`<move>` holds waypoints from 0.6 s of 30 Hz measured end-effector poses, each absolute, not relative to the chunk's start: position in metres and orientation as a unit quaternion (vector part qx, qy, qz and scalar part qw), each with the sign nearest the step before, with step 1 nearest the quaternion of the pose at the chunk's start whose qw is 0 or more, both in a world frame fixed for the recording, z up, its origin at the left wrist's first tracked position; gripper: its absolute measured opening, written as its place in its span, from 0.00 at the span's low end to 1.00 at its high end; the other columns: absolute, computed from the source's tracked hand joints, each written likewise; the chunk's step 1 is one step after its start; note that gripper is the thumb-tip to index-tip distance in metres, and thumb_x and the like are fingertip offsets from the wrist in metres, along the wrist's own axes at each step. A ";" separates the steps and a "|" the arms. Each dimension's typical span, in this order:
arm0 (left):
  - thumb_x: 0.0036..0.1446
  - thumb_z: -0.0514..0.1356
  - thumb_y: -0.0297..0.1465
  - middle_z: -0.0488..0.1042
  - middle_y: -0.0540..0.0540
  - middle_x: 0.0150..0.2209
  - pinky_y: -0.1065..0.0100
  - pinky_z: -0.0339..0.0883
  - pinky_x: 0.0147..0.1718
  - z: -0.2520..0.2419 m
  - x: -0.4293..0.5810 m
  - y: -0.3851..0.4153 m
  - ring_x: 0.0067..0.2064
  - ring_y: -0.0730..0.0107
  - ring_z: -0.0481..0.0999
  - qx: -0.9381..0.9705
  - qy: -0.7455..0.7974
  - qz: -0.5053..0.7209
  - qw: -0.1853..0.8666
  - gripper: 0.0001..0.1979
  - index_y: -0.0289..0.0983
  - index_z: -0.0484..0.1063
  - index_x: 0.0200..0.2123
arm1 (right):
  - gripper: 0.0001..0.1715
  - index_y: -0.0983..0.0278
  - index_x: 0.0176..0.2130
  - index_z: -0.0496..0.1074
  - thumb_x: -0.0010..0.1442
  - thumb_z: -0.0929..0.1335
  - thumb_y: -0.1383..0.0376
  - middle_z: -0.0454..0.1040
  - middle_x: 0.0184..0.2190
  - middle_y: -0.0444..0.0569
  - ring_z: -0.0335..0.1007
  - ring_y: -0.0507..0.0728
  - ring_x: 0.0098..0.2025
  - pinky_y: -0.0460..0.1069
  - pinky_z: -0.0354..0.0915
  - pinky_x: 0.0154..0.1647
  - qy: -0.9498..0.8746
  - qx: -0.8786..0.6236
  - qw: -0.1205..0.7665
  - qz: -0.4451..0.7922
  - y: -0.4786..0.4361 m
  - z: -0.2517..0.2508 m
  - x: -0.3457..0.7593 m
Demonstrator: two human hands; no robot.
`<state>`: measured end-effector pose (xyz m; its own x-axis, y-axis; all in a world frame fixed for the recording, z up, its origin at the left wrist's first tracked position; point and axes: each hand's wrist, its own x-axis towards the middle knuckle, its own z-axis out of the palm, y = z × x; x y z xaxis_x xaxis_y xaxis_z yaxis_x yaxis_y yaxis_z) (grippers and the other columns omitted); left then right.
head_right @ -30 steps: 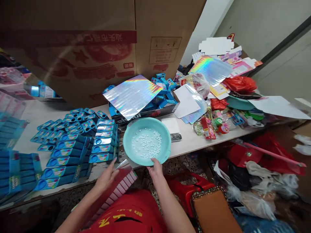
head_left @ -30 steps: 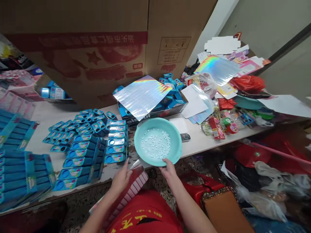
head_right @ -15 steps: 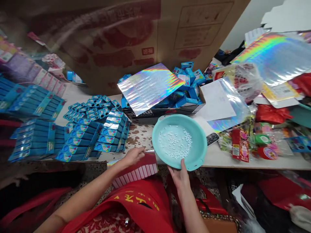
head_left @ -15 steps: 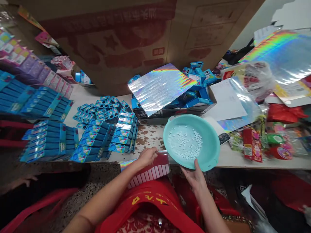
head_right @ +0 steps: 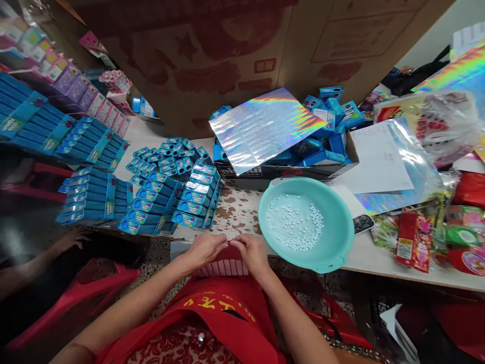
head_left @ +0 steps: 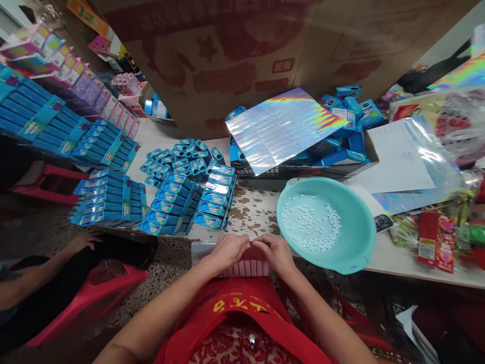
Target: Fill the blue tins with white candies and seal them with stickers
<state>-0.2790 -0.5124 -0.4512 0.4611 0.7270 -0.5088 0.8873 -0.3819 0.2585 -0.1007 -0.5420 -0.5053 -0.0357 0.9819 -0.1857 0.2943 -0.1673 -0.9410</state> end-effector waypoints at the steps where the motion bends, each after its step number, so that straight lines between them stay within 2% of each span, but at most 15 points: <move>1: 0.64 0.47 0.38 0.77 0.41 0.35 0.66 0.62 0.36 -0.453 -0.295 -0.511 0.40 0.58 0.76 0.804 0.512 -0.168 0.253 0.16 0.39 0.72 0.41 | 0.13 0.58 0.26 0.78 0.51 0.70 0.53 0.79 0.25 0.47 0.72 0.58 0.29 0.50 0.63 0.33 -0.524 -0.611 0.349 0.480 -0.538 -0.511 -0.101; 5: 0.64 0.47 0.40 0.78 0.41 0.36 0.67 0.61 0.35 -0.462 -0.363 -0.507 0.41 0.58 0.77 0.755 0.575 -0.193 0.249 0.17 0.39 0.73 0.39 | 0.15 0.59 0.24 0.78 0.44 0.72 0.50 0.79 0.24 0.46 0.71 0.58 0.27 0.49 0.63 0.30 -0.457 -0.684 0.333 0.461 -0.532 -0.526 -0.098; 10: 0.65 0.45 0.36 0.78 0.40 0.38 0.67 0.60 0.34 -0.475 -0.408 -0.498 0.43 0.58 0.77 0.753 0.582 -0.183 0.245 0.18 0.38 0.73 0.41 | 0.14 0.59 0.28 0.79 0.46 0.70 0.53 0.80 0.31 0.48 0.74 0.60 0.35 0.53 0.65 0.41 -0.429 -0.677 0.365 0.473 -0.530 -0.531 -0.107; 12: 0.65 0.45 0.34 0.78 0.41 0.40 0.67 0.60 0.35 -0.480 -0.413 -0.491 0.45 0.58 0.77 0.757 0.577 -0.179 0.250 0.17 0.39 0.73 0.43 | 0.16 0.60 0.30 0.78 0.47 0.70 0.51 0.80 0.32 0.49 0.73 0.60 0.36 0.54 0.65 0.42 -0.419 -0.684 0.370 0.468 -0.532 -0.534 -0.113; 18: 0.64 0.45 0.36 0.78 0.40 0.40 0.67 0.61 0.37 -0.490 -0.419 -0.483 0.45 0.58 0.77 0.750 0.576 -0.179 0.269 0.18 0.40 0.73 0.47 | 0.25 0.64 0.28 0.73 0.46 0.69 0.44 0.75 0.24 0.48 0.70 0.56 0.26 0.49 0.64 0.28 -0.397 -0.680 0.373 0.490 -0.539 -0.552 -0.118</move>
<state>-0.4187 -0.4826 -0.4901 0.2715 0.7689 -0.5788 0.9615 -0.1902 0.1984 -0.1178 -0.5388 -0.5516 0.2040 0.9063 -0.3702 0.1740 -0.4057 -0.8973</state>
